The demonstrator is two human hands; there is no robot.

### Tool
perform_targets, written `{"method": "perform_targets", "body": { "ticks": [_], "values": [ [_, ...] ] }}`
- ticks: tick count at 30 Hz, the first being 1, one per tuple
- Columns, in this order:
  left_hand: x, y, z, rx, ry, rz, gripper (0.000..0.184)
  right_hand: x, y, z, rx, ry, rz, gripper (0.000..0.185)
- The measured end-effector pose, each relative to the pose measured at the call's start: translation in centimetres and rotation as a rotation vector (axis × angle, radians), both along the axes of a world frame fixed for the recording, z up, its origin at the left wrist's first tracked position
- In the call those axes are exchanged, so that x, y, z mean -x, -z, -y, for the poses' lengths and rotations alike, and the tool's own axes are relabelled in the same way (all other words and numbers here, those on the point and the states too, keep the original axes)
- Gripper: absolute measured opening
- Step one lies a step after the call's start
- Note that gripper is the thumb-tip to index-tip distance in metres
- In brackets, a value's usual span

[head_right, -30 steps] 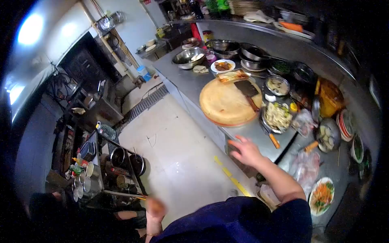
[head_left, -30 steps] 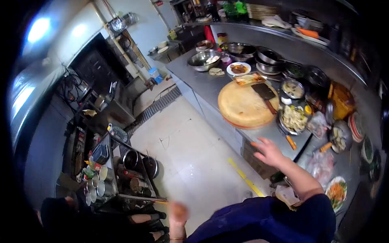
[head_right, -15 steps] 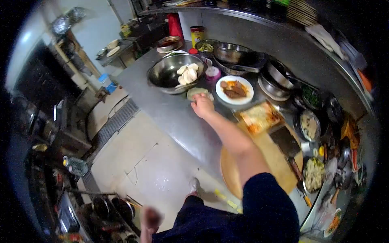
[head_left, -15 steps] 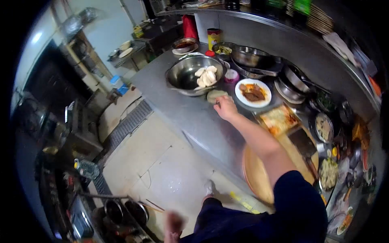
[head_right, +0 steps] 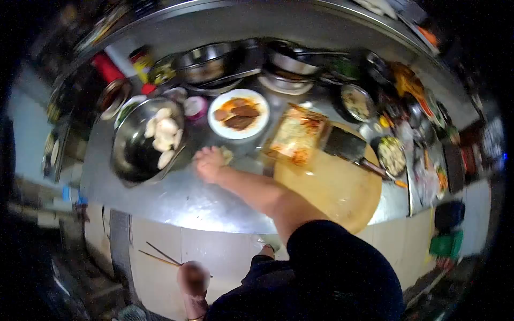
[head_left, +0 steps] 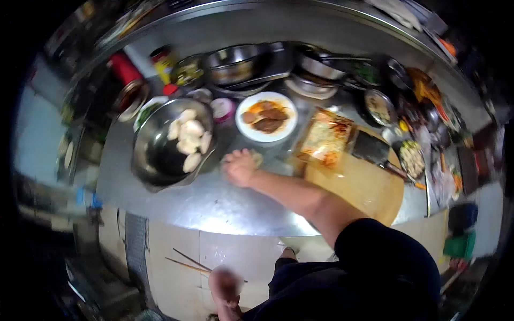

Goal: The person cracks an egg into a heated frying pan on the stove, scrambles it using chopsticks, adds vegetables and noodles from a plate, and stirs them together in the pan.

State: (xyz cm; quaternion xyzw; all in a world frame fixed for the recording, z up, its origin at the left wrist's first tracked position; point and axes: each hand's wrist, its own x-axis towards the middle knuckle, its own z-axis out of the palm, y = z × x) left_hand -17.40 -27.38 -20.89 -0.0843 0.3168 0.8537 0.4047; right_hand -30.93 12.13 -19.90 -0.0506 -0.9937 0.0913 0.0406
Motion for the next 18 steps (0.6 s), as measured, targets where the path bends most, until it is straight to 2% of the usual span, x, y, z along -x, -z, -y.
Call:
{"method": "perform_targets", "body": {
  "ticks": [1,3,4,5,6,7,8,9,11,12,13,14,15,16,17,18],
  "values": [
    [0.2,-2.1,-2.3,0.227,-0.023,-0.075,0.023,0.1,2.0,0.7,0.060,0.124,-0.091,0.015],
    [-0.4,-5.3,-6.2,0.673,-0.047,-0.263,0.016,-1.0,4.4,2.1,0.184,0.221,-0.070,0.014],
    [-0.1,-5.0,-6.4,0.603,0.009,-0.266,0.018,-2.3,4.6,2.5,0.261,0.184,0.032,0.016],
    [0.2,-4.7,-6.5,0.533,0.067,-0.267,0.019,-4.2,5.1,3.3,0.321,0.043,0.071,0.011],
    [-0.4,-7.1,-8.2,0.414,0.074,-0.131,0.019,-7.8,2.8,4.0,0.416,-0.056,0.027,0.007],
    [-1.4,-9.7,-10.2,0.294,0.076,0.002,0.019,-9.3,6.5,6.2,0.710,-0.011,0.115,0.008],
    [-3.0,-12.3,-13.0,0.264,-0.063,0.070,0.022,-13.1,6.2,7.7,1.010,0.152,0.166,0.012],
    [-3.7,-12.3,-13.1,0.220,0.086,-0.066,0.023,-18.9,3.0,7.4,0.943,-0.026,0.132,0.018],
    [-3.9,-9.8,-12.9,0.115,0.355,-0.322,0.032,-29.2,-0.4,7.1,0.973,0.051,0.102,0.019],
    [-3.9,-9.0,-14.4,-0.288,0.578,-0.094,0.029,-34.7,-0.4,5.7,1.019,-0.005,-0.036,0.030],
    [-8.0,-12.1,-16.7,-0.027,0.474,-0.169,0.024,-40.5,0.0,4.2,1.071,-0.074,-0.165,0.041],
    [-12.3,-14.8,-19.2,0.247,0.346,-0.232,0.018,-46.5,0.7,3.4,1.390,0.290,-0.090,0.040],
    [-15.2,-15.3,-21.3,0.195,0.463,-0.164,0.011,-52.2,-7.8,1.1,1.491,0.639,0.141,0.038],
    [-19.9,-16.1,-23.6,0.230,0.411,-0.337,0.011,-55.9,-7.0,0.0,1.478,0.812,0.107,0.034],
    [-22.8,-15.2,-25.5,0.285,0.554,-0.390,0.013,-60.2,-6.5,-0.7,1.565,0.816,-0.078,0.029],
    [-26.4,-14.7,-27.8,0.327,0.657,-0.474,0.011,-64.0,-9.4,-1.6,1.646,0.799,-0.264,0.024]
  ]
}}
